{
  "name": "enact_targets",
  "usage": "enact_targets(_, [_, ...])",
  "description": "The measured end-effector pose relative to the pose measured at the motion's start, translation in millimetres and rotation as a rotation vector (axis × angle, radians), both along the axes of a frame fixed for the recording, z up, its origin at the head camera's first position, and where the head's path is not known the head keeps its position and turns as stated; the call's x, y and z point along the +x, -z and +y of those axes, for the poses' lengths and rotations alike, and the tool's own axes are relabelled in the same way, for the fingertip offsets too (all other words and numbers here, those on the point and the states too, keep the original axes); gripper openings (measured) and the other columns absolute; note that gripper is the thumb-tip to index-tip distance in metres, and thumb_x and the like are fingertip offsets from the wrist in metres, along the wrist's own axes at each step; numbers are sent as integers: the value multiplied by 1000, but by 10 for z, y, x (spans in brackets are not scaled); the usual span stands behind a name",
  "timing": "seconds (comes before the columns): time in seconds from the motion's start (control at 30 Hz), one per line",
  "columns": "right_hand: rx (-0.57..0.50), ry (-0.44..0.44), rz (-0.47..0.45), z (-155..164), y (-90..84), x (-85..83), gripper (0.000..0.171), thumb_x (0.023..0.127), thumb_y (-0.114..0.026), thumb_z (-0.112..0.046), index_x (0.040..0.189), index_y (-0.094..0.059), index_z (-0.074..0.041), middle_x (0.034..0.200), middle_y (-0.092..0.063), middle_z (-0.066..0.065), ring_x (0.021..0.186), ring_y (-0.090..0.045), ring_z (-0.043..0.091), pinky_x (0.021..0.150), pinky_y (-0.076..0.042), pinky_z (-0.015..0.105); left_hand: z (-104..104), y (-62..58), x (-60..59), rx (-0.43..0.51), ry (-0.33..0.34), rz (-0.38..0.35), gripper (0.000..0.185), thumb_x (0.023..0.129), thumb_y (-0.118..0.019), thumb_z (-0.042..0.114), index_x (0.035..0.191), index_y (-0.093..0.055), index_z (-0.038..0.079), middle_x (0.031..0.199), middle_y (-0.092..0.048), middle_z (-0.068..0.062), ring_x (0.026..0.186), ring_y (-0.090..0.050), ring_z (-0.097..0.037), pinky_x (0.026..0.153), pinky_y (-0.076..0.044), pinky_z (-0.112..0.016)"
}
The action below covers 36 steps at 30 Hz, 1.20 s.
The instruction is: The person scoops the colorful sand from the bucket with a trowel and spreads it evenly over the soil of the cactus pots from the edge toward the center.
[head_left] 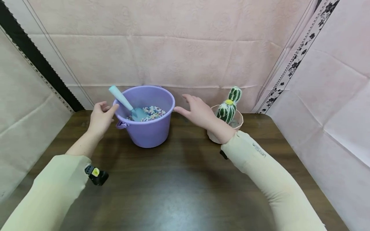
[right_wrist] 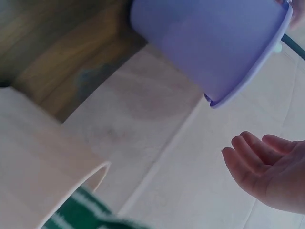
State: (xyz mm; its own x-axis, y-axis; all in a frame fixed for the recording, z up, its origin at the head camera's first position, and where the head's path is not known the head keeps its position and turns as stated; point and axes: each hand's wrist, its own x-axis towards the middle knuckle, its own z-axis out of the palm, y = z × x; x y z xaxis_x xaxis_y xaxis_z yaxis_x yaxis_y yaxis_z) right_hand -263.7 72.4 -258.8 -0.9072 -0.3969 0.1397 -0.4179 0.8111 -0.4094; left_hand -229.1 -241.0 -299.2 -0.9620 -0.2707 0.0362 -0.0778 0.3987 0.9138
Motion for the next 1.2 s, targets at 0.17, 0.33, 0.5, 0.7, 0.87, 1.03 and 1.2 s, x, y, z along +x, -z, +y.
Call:
enact_targets(0.17, [-112, 7, -86, -189, -62, -161, 73, 90, -48, -57, 145, -32, -12, 138, -49, 10, 126, -47, 24, 105, -42, 41, -24, 48, -84, 137, 60, -62, 76, 95, -47, 39, 149, -8, 2, 151, -23, -22, 130, -39, -29, 107, -41, -38])
enact_targets(0.33, [-255, 35, -165, -398, -124, -351, 69, 90, -51, -54, 143, -36, -11, 134, -53, 12, 122, -51, 25, 102, -45, 39, -68, 108, -132, 311, 79, -36, 68, 95, -51, 26, 149, -16, 4, 139, -39, -11, 104, -50, -7, 80, -50, -13])
enact_targets(0.5, [-351, 21, -241, -642, -158, -495, 67, 90, -53, -52, 141, -39, -10, 138, -50, 12, 124, -50, 24, 102, -46, 37, -77, 149, -127, 407, 74, -1, 66, 95, -53, 23, 148, -17, 5, 122, -43, 3, 98, -49, -3, 71, -48, -9])
enact_targets(0.7, [-383, 11, -305, -918, -141, -597, 66, 90, -53, -50, 139, -42, -8, 141, -47, 11, 123, -50, 23, 103, -44, 35, -42, 175, -111, 385, 82, -6, 65, 96, -51, 24, 149, -17, 7, 142, -34, -12, 107, -48, -8, 77, -47, -11])
enact_targets(0.87, [-392, 12, -413, -1108, -129, -671, 66, 91, -53, -49, 140, -39, -8, 144, -41, 11, 120, -50, 26, 96, -50, 39, -25, 189, -114, 381, 84, 15, 64, 96, -50, 22, 148, -17, 6, 136, -37, -9, 101, -49, -5, 75, -48, -12])
enact_targets(1.03, [-362, -33, -453, -1268, -57, -759, 66, 91, -53, -48, 141, -38, -7, 145, -40, 12, 121, -49, 28, 94, -51, 41, -17, 222, -110, 374, 82, 23, 62, 96, -49, 22, 148, -18, 6, 139, -36, -12, 100, -50, -5, 77, -47, -13])
enact_targets(1.2, [-255, -84, -462, -1461, -69, -759, 72, 91, -51, -51, 146, -28, -10, 149, -35, 9, 130, -43, 26, 101, -47, 39, -24, 196, -101, 393, 76, 55, 61, 96, -49, 19, 146, -20, 3, 119, -44, 0, 95, -51, -5, 76, -48, -14])
